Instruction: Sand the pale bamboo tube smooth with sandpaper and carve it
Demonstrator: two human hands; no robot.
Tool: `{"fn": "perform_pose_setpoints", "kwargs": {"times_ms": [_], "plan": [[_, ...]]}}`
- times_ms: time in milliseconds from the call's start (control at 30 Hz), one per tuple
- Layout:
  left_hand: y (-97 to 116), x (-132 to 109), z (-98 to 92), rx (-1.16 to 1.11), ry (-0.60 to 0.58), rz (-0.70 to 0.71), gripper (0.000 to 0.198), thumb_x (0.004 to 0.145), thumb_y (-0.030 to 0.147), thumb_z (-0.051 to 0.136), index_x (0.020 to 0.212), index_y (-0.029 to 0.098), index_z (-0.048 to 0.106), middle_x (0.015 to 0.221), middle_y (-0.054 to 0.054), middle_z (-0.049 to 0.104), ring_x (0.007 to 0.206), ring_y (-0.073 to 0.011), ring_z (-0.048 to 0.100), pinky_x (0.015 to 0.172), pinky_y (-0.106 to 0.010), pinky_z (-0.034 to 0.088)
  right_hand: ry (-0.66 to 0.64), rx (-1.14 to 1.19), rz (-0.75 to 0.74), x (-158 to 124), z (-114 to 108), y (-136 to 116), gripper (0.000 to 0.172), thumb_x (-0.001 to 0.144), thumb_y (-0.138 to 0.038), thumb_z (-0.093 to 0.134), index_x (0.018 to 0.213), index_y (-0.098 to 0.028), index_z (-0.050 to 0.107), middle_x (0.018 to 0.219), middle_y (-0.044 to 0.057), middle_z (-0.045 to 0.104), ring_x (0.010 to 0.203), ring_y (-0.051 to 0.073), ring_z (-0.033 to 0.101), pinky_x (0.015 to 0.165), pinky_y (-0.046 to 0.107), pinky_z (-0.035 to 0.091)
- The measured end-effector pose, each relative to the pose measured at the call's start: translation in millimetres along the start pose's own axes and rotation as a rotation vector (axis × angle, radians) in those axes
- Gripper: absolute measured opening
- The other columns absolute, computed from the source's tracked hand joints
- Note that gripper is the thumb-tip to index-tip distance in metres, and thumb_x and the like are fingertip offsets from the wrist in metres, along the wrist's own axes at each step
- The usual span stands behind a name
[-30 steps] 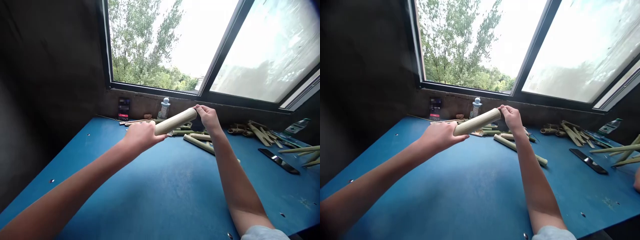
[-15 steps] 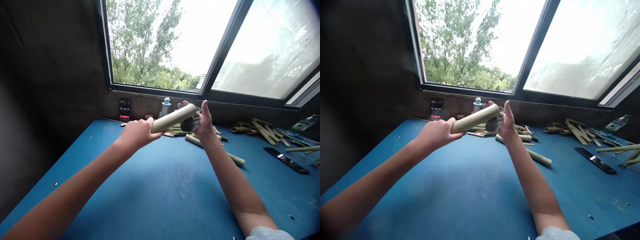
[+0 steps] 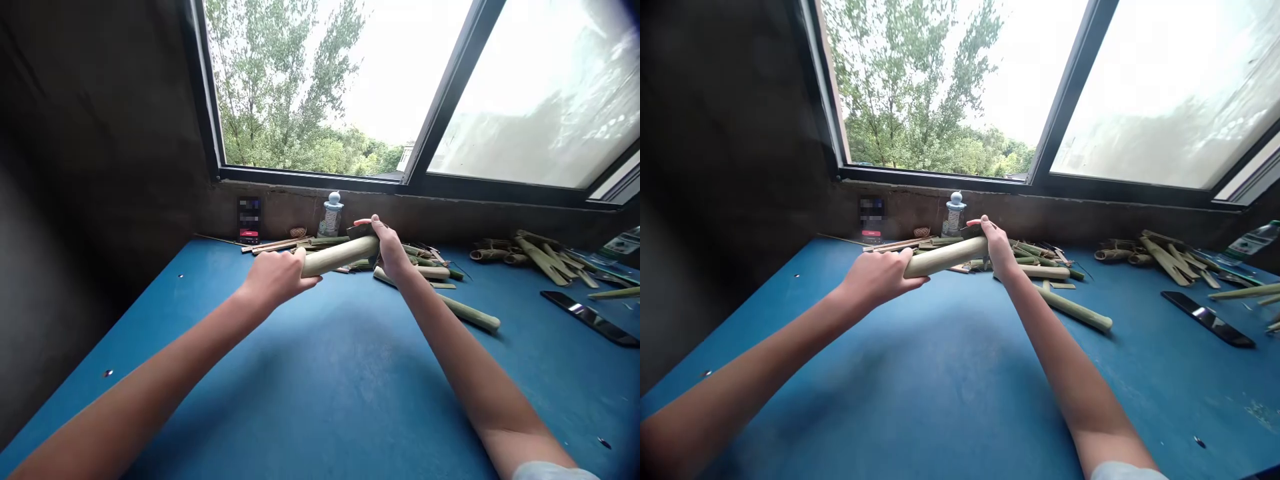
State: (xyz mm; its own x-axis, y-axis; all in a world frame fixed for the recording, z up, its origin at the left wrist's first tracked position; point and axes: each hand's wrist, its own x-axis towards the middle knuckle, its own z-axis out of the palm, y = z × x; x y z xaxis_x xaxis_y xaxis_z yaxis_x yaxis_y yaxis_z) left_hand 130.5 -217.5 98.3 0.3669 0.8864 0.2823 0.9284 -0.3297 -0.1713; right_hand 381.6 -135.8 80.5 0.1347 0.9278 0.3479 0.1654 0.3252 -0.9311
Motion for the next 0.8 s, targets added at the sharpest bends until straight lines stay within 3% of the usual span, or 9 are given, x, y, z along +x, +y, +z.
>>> {"fn": "perform_pose_setpoints", "kwargs": {"times_ms": [200, 400, 500, 633, 733, 800], "plan": [[0, 0, -2.0, 0.009, 0.006, -0.023, 0.057, 0.09, 0.069, 0.049, 0.105, 0.016, 0.062, 0.078, -0.011, 0.072, 0.072, -0.0327, 0.071, 0.056, -0.032, 0.04, 0.004, -0.062, -0.103, 4, 2, 9, 0.054, 0.088, -0.068, 0.052, 0.088, -0.021, 0.076, 0.076, 0.002, 0.062, 0.07, 0.018, 0.05, 0.065, 0.03, 0.038], [7, 2, 10.4, -0.043, -0.073, -0.056, 0.056, 0.089, 0.068, 0.048, 0.105, 0.016, 0.062, 0.081, -0.012, 0.072, 0.076, -0.0321, 0.071, 0.058, -0.032, 0.04, 0.069, -0.077, -0.122, 0, 16, 16, 0.056, 0.084, -0.072, 0.054, 0.068, -0.02, 0.069, 0.067, 0.001, 0.056, 0.066, 0.018, 0.048, 0.067, 0.031, 0.038], [8, 2, 6.9, -0.127, -0.117, -0.044, 0.054, 0.089, 0.068, 0.048, 0.103, 0.018, 0.061, 0.082, -0.011, 0.072, 0.076, -0.0302, 0.07, 0.057, -0.031, 0.039, 0.123, -0.036, -0.195, -7, 15, -2, 0.053, 0.087, -0.067, 0.053, 0.064, -0.021, 0.064, 0.067, 0.001, 0.058, 0.067, 0.017, 0.052, 0.068, 0.03, 0.04], [5, -4, -19.7, -0.358, -0.151, 0.034, 0.054, 0.085, 0.073, 0.049, 0.096, 0.022, 0.062, 0.081, -0.006, 0.071, 0.073, -0.0261, 0.067, 0.056, -0.03, 0.037, 0.161, 0.093, -0.398, -23, 7, -44, 0.042, 0.093, -0.053, 0.056, 0.068, -0.021, 0.067, 0.068, 0.001, 0.063, 0.065, 0.016, 0.057, 0.065, 0.029, 0.043], [-1, 2, -28.4, -0.684, -0.355, 0.182, 0.056, 0.084, 0.076, 0.049, 0.098, 0.024, 0.066, 0.087, -0.003, 0.072, 0.076, -0.0223, 0.066, 0.06, -0.028, 0.042, 0.17, 0.136, -0.577, -38, 3, -69, 0.036, 0.095, -0.041, 0.058, 0.067, -0.021, 0.068, 0.066, 0.001, 0.063, 0.065, 0.016, 0.059, 0.065, 0.029, 0.045], [-16, 19, -13.6, -0.895, -0.498, 0.278, 0.063, 0.09, 0.075, 0.037, 0.102, 0.022, 0.068, 0.097, -0.004, 0.072, 0.083, -0.0216, 0.066, 0.068, -0.027, 0.048, 0.15, 0.065, -0.687, -46, 0, -78, 0.036, 0.097, -0.036, 0.056, 0.067, -0.021, 0.068, 0.066, 0.001, 0.064, 0.066, 0.017, 0.06, 0.065, 0.03, 0.045]]}}
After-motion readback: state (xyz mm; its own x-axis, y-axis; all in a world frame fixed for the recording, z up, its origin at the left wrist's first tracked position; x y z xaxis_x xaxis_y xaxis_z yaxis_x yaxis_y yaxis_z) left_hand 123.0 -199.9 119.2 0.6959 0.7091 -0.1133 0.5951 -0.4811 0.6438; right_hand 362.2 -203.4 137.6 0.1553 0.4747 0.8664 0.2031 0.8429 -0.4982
